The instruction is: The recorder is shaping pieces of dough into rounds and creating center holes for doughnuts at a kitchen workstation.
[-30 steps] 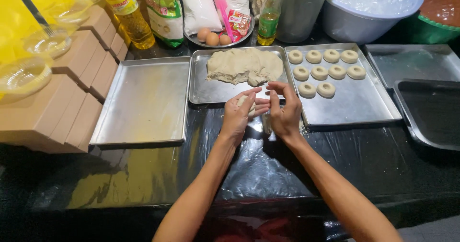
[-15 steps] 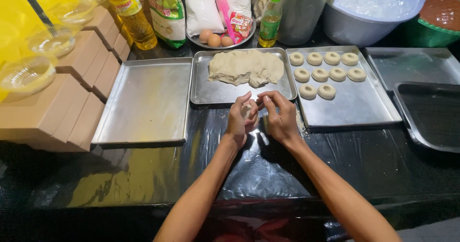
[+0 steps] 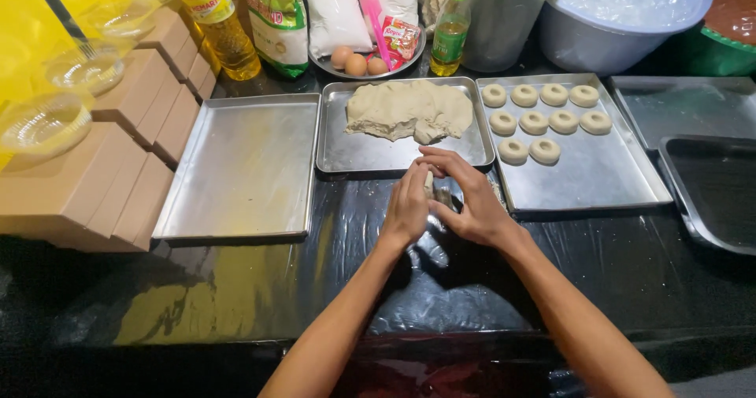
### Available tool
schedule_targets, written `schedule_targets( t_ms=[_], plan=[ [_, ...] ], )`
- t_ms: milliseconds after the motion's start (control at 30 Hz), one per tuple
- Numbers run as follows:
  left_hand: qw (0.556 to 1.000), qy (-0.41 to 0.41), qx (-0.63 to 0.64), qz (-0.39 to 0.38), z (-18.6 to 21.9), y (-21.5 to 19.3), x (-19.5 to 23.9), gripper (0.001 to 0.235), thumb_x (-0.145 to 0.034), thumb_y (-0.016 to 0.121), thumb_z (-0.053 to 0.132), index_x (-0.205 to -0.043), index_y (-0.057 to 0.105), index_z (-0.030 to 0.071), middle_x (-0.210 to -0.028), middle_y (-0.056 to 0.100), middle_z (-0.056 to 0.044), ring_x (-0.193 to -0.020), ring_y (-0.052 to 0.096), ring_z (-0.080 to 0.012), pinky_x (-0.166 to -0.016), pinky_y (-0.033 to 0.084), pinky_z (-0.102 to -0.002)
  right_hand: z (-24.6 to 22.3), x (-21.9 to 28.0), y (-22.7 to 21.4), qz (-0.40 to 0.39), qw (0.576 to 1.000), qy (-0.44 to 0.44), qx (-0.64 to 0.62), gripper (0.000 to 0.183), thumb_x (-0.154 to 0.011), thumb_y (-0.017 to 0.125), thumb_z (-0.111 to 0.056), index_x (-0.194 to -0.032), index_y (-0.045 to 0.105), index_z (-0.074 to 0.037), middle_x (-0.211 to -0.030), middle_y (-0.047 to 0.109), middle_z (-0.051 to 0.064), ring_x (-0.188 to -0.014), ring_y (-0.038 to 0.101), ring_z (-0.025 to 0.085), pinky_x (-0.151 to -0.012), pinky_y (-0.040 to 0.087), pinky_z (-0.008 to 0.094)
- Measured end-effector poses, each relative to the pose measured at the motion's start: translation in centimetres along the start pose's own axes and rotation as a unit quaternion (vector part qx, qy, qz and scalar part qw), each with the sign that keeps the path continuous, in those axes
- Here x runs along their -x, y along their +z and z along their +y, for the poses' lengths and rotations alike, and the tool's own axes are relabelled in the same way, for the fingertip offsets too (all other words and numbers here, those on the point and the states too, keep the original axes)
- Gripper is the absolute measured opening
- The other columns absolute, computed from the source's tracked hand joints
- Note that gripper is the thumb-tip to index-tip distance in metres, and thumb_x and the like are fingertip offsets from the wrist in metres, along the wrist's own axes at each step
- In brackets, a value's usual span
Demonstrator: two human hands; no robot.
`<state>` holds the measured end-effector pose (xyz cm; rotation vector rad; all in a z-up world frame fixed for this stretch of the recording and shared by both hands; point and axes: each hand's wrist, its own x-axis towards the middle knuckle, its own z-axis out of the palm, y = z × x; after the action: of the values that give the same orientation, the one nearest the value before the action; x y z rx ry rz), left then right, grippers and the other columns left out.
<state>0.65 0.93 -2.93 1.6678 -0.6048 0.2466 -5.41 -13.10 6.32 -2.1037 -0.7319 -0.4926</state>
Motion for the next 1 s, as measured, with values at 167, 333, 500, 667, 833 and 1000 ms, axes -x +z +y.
schedule_targets(
  t_ms=[167,333,500,667,833,1000],
  plan=[
    [0.985,-0.134,0.107,-0.033,3.4,-0.2,-0.9,0.029,-0.106,0.052,0.031,-0.118,0.053,0.004,-0.091,0.066,-0.014,-0.081,0.062,-0.0176,-0.072,0.050,-0.036,0.1,0.0,-0.4,-0.027,0.999,0.022,-0.019,0.081,-0.077,0.073,-0.016,-0.151,0.043,0.000,-0.153,0.053,0.020,-0.144,0.052,0.035,-0.120,0.039,0.043],
    [0.969,-0.133,0.207,-0.022,3.0,-0.1,-0.9,0.031,-0.104,0.061,0.026,-0.122,0.050,0.004,-0.098,0.065,-0.013,-0.086,0.059,-0.0153,-0.073,0.049,-0.034,0.4,-0.3,-0.1,-0.036,0.999,0.034,-0.016,0.087,-0.076,0.075,-0.012,-0.155,0.039,-0.002,-0.153,0.053,0.021,-0.145,0.051,0.036,-0.120,0.037,0.044],
    [0.958,-0.198,0.206,-0.024,4.4,-0.7,-1.8,0.040,-0.103,0.055,0.036,-0.126,0.043,0.005,-0.102,0.068,-0.014,-0.092,0.062,-0.0146,-0.081,0.052,-0.030,0.7,-1.2,0.5,-0.053,0.996,0.066,-0.002,0.093,-0.079,0.078,-0.019,-0.157,0.030,0.000,-0.148,0.053,0.021,-0.139,0.053,0.036,-0.116,0.042,0.042],
    [0.955,-0.200,0.213,-0.043,3.8,-2.1,-3.3,0.046,-0.100,0.057,0.038,-0.127,0.037,0.006,-0.102,0.063,-0.016,-0.089,0.062,-0.0170,-0.075,0.053,-0.029,1.4,-1.8,0.8,-0.025,0.986,-0.053,0.158,0.087,-0.076,0.080,-0.016,-0.150,0.038,0.002,-0.153,0.045,0.030,-0.137,0.049,0.045,-0.109,0.042,0.047],
    [0.924,-0.239,0.299,-0.028,1.7,-2.2,-3.9,0.041,-0.097,0.060,0.036,-0.118,0.039,0.008,-0.102,0.062,-0.015,-0.078,0.064,-0.0194,-0.060,0.053,-0.032,4.8,-2.0,1.3,-0.026,0.977,-0.087,0.193,0.054,-0.089,0.076,-0.015,-0.134,0.050,0.002,-0.138,0.060,0.022,-0.123,0.062,0.039,-0.100,0.053,0.044],
    [0.930,-0.263,0.257,-0.004,2.8,-2.2,-4.4,0.037,-0.099,0.057,0.038,-0.114,0.042,0.009,-0.090,0.069,-0.014,-0.073,0.071,-0.0194,-0.063,0.061,-0.031,4.9,-2.9,0.7,0.044,0.970,-0.037,0.236,0.022,-0.096,0.072,-0.014,-0.114,0.066,-0.003,-0.092,0.072,0.014,-0.076,0.073,0.028,-0.065,0.056,0.038]
  ],
)
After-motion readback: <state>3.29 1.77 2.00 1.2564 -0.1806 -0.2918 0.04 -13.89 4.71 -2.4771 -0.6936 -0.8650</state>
